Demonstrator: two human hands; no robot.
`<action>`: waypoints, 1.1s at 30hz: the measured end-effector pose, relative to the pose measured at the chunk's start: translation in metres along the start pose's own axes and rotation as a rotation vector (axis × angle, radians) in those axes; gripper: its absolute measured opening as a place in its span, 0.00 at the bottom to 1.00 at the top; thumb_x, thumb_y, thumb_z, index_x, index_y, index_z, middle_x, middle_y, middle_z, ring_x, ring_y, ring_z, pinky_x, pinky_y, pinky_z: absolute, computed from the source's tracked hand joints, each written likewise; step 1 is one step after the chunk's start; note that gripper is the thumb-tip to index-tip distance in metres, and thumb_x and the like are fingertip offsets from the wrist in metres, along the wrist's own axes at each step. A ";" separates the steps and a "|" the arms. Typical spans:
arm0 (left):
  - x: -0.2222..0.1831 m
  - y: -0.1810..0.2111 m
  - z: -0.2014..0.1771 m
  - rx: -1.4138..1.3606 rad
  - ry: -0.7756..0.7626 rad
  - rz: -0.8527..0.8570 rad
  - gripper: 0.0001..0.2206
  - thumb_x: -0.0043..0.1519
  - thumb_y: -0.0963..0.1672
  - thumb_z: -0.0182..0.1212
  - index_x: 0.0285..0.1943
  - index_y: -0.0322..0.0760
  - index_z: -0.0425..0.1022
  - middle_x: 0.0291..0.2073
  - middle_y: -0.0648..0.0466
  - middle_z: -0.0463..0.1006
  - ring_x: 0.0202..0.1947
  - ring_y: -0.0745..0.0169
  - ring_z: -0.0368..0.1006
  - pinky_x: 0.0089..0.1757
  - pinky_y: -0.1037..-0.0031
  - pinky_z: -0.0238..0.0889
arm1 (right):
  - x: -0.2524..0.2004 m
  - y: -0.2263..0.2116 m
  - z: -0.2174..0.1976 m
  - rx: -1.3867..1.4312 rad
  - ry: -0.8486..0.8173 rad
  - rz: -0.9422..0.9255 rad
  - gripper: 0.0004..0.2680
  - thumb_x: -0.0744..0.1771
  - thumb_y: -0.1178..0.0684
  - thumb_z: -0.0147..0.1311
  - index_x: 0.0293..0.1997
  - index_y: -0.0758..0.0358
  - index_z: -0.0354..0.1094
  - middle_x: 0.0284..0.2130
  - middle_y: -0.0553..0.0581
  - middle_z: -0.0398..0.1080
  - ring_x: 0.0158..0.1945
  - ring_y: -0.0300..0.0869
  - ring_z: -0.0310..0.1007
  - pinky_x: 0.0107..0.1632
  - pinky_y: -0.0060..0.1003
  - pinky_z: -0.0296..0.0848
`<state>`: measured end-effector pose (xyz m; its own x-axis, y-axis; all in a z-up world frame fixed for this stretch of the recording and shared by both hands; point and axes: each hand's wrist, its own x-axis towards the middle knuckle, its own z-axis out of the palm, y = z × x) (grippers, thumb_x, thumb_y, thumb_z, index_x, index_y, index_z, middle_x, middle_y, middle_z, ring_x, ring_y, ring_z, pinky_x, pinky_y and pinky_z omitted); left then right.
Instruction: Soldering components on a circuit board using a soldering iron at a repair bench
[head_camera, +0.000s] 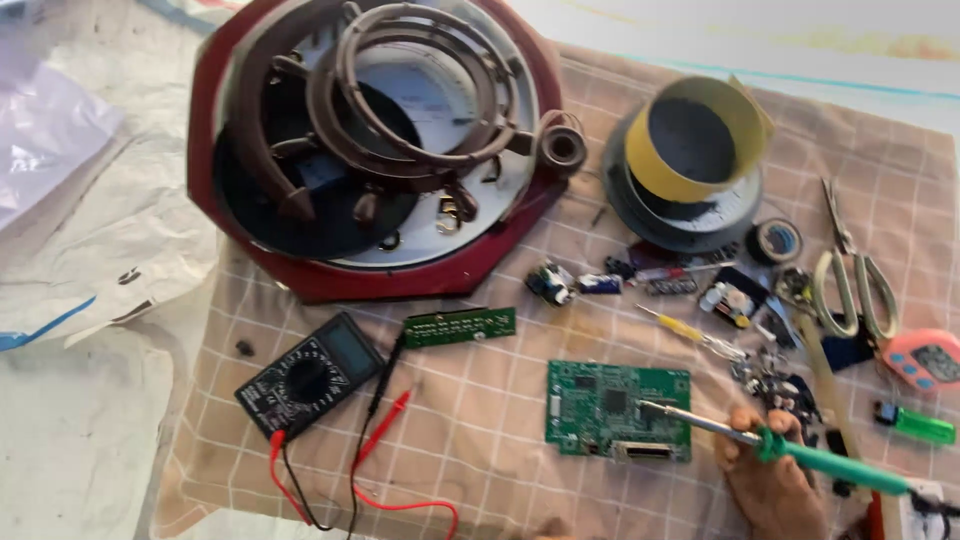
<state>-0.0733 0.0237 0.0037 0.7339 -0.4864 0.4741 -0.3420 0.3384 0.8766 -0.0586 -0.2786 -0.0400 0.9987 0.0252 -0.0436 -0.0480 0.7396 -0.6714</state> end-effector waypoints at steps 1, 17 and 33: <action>0.019 0.016 -0.018 0.097 -0.016 0.014 0.09 0.62 0.45 0.49 0.43 0.35 0.67 0.40 0.47 0.70 0.43 0.50 0.68 0.44 0.64 0.57 | 0.001 0.002 0.004 -0.030 0.040 -0.037 0.09 0.64 0.53 0.52 0.45 0.59 0.59 0.40 0.65 0.58 0.32 0.47 0.56 0.35 0.37 0.56; 0.062 -0.030 -0.025 1.370 -0.169 -0.259 0.38 0.44 0.60 0.55 0.56 0.31 0.59 0.56 0.47 0.60 0.59 0.51 0.51 0.54 0.55 0.37 | 0.000 0.006 0.030 -0.279 0.189 -0.280 0.03 0.64 0.57 0.42 0.37 0.62 0.53 0.33 0.64 0.60 0.37 0.43 0.61 0.38 0.26 0.67; 0.075 -0.015 -0.022 1.316 -0.076 -0.193 0.33 0.40 0.57 0.60 0.49 0.34 0.66 0.51 0.48 0.65 0.54 0.50 0.58 0.51 0.59 0.44 | 0.004 0.014 0.033 -0.349 0.107 -0.312 0.04 0.63 0.55 0.43 0.36 0.61 0.54 0.31 0.62 0.61 0.25 0.41 0.57 0.31 0.28 0.59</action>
<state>-0.0004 -0.0006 0.0243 0.8145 -0.4966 0.2998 -0.5773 -0.7446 0.3351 -0.0545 -0.2461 -0.0251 0.9601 -0.2445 0.1359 0.2332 0.4307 -0.8718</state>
